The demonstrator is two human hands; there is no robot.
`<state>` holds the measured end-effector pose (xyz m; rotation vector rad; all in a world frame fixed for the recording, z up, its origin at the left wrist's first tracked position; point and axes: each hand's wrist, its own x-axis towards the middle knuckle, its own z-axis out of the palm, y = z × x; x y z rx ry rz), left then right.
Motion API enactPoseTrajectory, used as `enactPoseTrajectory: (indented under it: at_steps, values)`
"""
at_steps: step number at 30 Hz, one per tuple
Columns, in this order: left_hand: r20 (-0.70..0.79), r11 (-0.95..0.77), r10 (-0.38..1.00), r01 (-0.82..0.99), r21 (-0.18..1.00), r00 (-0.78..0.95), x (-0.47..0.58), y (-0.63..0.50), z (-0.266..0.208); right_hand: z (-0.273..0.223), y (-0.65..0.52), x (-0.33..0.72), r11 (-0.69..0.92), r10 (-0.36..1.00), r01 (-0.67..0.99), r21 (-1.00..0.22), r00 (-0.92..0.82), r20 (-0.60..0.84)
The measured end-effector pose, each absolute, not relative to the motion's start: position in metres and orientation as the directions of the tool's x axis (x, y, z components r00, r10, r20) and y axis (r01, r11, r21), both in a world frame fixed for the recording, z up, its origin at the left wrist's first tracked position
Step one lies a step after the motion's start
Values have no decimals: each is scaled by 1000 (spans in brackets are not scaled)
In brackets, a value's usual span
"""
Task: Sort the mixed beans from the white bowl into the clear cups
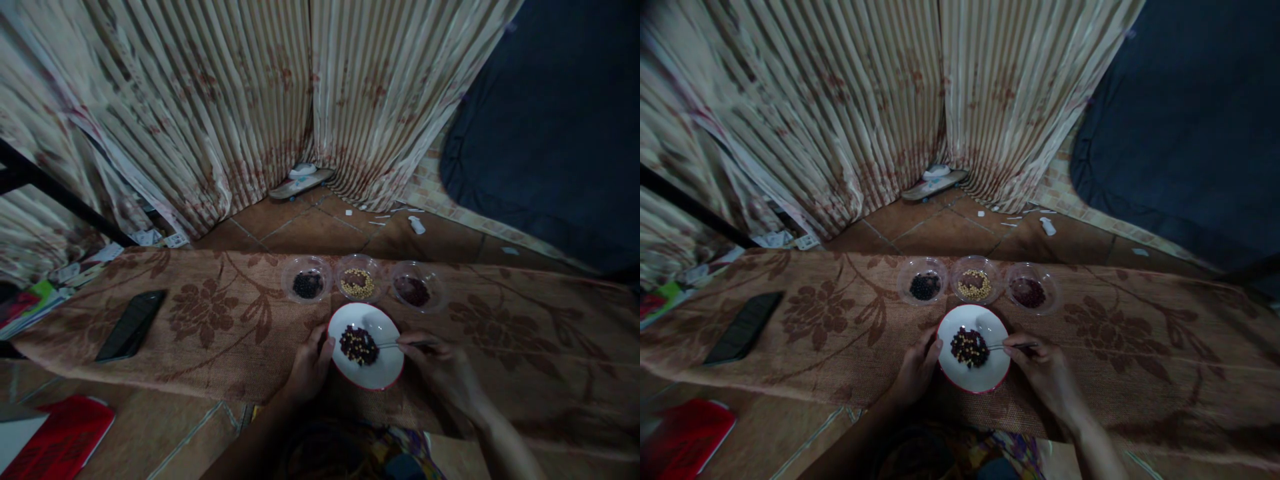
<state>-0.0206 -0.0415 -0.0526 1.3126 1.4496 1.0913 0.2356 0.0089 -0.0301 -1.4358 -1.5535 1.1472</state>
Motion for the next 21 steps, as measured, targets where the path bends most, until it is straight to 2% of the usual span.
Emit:
enactPoseTrajectory:
  at_steps: [21]
  values:
    - [-81,91,995,242,966,-53,-21,-43,-52,-35,9,230,-1,993,306,-952,-110,-37]
